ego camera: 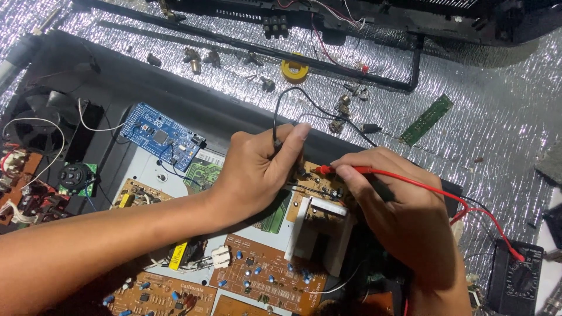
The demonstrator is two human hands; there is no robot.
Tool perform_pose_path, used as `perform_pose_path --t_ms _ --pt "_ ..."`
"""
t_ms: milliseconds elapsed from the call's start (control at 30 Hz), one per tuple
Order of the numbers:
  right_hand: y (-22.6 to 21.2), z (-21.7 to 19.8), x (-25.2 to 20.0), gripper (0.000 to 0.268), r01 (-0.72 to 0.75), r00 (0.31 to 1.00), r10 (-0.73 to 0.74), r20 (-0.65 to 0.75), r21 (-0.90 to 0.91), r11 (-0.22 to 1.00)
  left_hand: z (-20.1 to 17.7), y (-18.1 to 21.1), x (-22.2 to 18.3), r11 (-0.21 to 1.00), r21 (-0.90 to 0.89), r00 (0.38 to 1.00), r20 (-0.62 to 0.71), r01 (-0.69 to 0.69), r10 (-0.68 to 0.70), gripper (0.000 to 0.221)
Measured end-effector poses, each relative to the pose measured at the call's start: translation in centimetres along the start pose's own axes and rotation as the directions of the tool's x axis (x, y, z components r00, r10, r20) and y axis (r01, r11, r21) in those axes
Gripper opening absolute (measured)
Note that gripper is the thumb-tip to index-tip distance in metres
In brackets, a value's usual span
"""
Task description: Using a multimeter to test various components and circuit paths on an open television for faults.
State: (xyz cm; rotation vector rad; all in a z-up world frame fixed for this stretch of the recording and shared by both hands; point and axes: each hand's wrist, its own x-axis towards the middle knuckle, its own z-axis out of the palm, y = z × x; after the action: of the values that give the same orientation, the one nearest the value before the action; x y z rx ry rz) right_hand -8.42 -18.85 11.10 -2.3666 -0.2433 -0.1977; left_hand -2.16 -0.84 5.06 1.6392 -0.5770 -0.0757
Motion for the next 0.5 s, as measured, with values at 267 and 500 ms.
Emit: perform_pose_path --t_ms 267,500 --pt "0.1 0.12 -0.27 0.012 -0.079 0.997 0.079 -0.01 0.025 0.997 0.03 -0.03 -0.01 1.0 -0.015 1.0 0.007 0.011 -0.011 0.04" --pt "0.39 0.07 -0.36 0.01 -0.118 0.993 0.118 -0.023 0.006 0.993 0.02 0.12 -0.04 1.0 -0.022 1.0 -0.006 0.013 -0.013 0.041"
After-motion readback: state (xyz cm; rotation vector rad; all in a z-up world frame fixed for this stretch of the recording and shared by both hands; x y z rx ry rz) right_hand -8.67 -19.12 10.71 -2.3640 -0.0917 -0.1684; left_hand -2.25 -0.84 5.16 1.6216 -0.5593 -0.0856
